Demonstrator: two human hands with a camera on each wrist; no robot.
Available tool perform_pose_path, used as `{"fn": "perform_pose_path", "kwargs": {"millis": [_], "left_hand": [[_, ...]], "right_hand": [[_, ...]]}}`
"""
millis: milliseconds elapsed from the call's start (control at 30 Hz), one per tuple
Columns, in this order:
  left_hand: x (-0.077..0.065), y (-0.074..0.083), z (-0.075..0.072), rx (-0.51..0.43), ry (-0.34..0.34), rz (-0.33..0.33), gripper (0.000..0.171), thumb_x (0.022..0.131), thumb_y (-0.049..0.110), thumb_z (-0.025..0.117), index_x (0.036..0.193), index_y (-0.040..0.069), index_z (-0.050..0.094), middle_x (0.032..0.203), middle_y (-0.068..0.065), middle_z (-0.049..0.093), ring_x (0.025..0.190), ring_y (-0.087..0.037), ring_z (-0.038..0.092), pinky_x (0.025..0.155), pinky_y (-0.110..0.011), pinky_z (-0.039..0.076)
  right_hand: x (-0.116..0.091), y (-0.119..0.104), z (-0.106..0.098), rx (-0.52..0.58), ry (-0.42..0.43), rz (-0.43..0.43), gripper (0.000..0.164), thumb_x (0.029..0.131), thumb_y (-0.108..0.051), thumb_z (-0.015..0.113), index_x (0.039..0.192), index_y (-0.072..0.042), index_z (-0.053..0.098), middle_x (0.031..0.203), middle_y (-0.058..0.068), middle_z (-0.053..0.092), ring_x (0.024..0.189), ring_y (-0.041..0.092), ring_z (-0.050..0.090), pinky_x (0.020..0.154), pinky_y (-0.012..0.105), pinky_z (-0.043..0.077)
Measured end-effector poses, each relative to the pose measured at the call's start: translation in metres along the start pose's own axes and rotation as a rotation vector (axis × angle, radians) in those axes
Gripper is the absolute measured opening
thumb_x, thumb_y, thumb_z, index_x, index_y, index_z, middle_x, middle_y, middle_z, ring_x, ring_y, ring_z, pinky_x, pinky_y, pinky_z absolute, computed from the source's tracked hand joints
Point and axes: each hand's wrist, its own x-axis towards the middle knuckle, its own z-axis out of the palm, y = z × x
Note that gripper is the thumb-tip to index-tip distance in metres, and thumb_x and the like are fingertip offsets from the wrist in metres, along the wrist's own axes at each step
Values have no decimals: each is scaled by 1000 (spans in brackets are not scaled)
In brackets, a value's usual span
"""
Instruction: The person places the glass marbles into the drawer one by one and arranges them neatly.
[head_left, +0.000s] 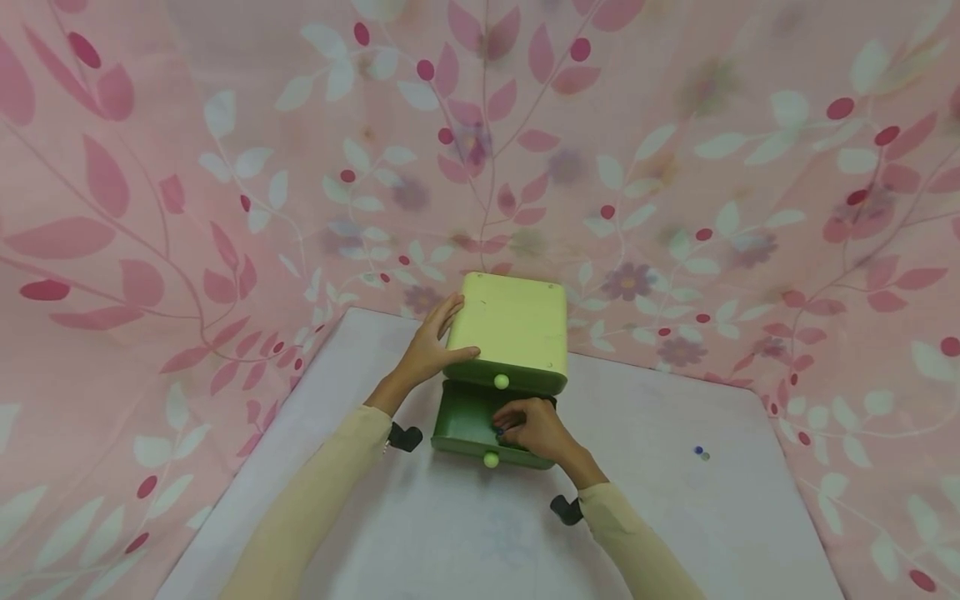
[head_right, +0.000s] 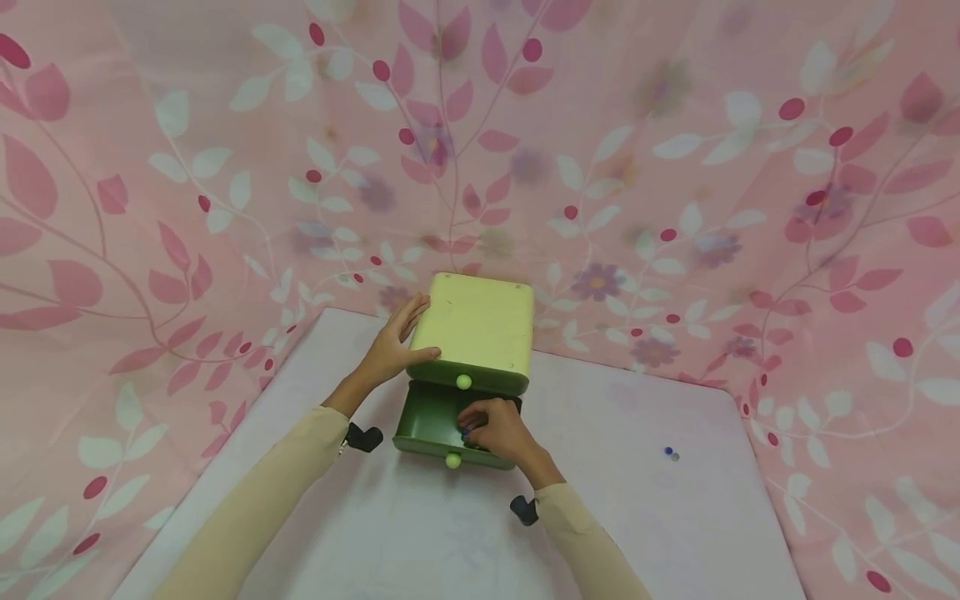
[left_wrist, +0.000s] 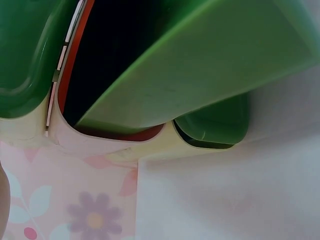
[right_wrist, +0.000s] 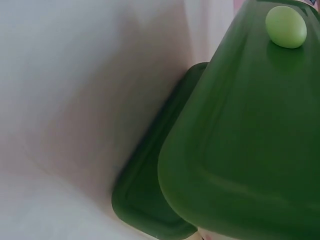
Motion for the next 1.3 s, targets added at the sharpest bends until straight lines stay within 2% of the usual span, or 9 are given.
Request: {"fn": "perform_pose_path", "kwargs": {"millis": [467,833,967,1300], "left_hand": [[0,2,-2,-2,0,-3,97,80,11,82,155,8,20,157,-20,25,145,-27,25,118,-41,23],[0,1,0,1,6,-11,99,81,20,82,156,9,19,157,-17,24,145,-24,25,118,-35,23],[0,5,-1,0,10,-20,97,80,13,82,155,7,21,157,-19,26,144,-26,26,117,-35,24],[-1,4,0,-5,7,-7,96,80,11,81,155,6,21,157,-20,25,144,-28,26,118,-37,23]], "right_hand": [[5,4,4,8,8,18,26,80,9,73,104,-2,74,96,8,73,88,24,70,71,24,58],[5,3,6,17,9,12,26,79,8,75,102,-2,75,95,8,73,86,24,70,70,25,58],[5,3,6,17,4,5,25,80,8,74,103,-1,74,96,9,73,86,22,71,71,25,58],[4,6,6,22,36,-27,25,80,7,73,103,-2,74,95,8,73,84,19,71,70,24,58]]}}
